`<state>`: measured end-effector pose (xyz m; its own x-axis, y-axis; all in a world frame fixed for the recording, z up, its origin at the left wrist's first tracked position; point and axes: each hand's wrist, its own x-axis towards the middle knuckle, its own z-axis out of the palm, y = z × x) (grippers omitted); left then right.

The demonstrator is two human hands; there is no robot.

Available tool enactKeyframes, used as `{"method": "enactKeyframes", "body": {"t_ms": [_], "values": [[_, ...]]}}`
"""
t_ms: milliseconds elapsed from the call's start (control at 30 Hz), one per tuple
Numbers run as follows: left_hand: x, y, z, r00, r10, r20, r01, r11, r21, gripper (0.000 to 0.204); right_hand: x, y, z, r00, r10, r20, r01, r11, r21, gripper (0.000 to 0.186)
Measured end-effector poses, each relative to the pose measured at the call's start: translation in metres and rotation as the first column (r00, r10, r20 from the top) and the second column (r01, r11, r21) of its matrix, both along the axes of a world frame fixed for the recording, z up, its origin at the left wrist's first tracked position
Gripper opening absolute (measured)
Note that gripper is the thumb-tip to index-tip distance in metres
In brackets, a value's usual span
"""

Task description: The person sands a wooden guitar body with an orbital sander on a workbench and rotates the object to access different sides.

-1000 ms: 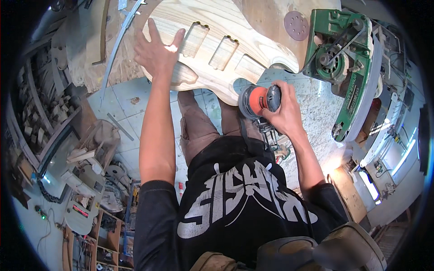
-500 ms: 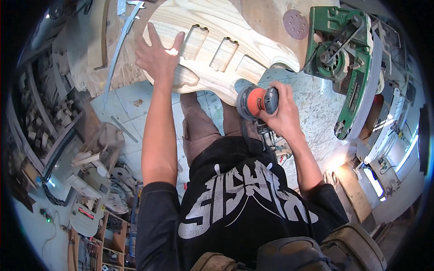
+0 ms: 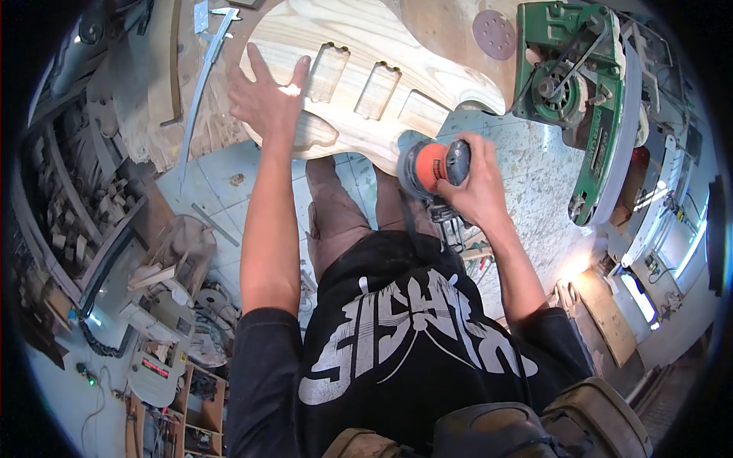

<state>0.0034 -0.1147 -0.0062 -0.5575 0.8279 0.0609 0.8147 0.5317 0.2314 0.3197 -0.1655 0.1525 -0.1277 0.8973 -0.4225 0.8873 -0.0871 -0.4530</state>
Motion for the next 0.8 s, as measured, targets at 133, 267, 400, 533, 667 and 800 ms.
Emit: {"method": "enactKeyframes", "body": {"t_ms": [133,267,400,533,667,800], "values": [[-0.001,0.0,0.001,1.0,-0.003,0.017,0.004,1.0,-0.015,0.102,-0.012,0.002,0.004,1.0,-0.006,-0.009,0.005,0.998,-0.069,0.071],[-0.001,0.0,0.002,1.0,0.004,-0.006,-0.004,1.0,-0.026,0.102,-0.005,0.002,0.0,1.0,-0.028,-0.011,0.028,0.999,-0.046,0.073],[-0.001,0.0,0.003,0.999,0.002,0.032,-0.001,0.999,-0.034,0.102,-0.015,0.004,0.003,1.0,-0.013,0.005,0.014,0.998,-0.055,0.075],[-0.001,0.0,0.003,1.0,0.002,0.011,-0.002,1.0,-0.026,0.102,-0.01,0.001,0.002,0.999,-0.032,-0.027,0.03,0.997,-0.071,0.074],[0.0,0.0,0.003,1.0,0.0,0.01,0.0,1.0,-0.028,0.102,-0.018,0.003,0.008,1.0,-0.021,0.008,0.022,0.998,-0.064,0.073],[-0.001,-0.001,0.002,1.0,-0.004,0.009,0.004,1.0,-0.026,0.101,-0.014,-0.004,0.006,0.999,-0.037,-0.023,0.036,0.998,-0.05,0.072]]}}
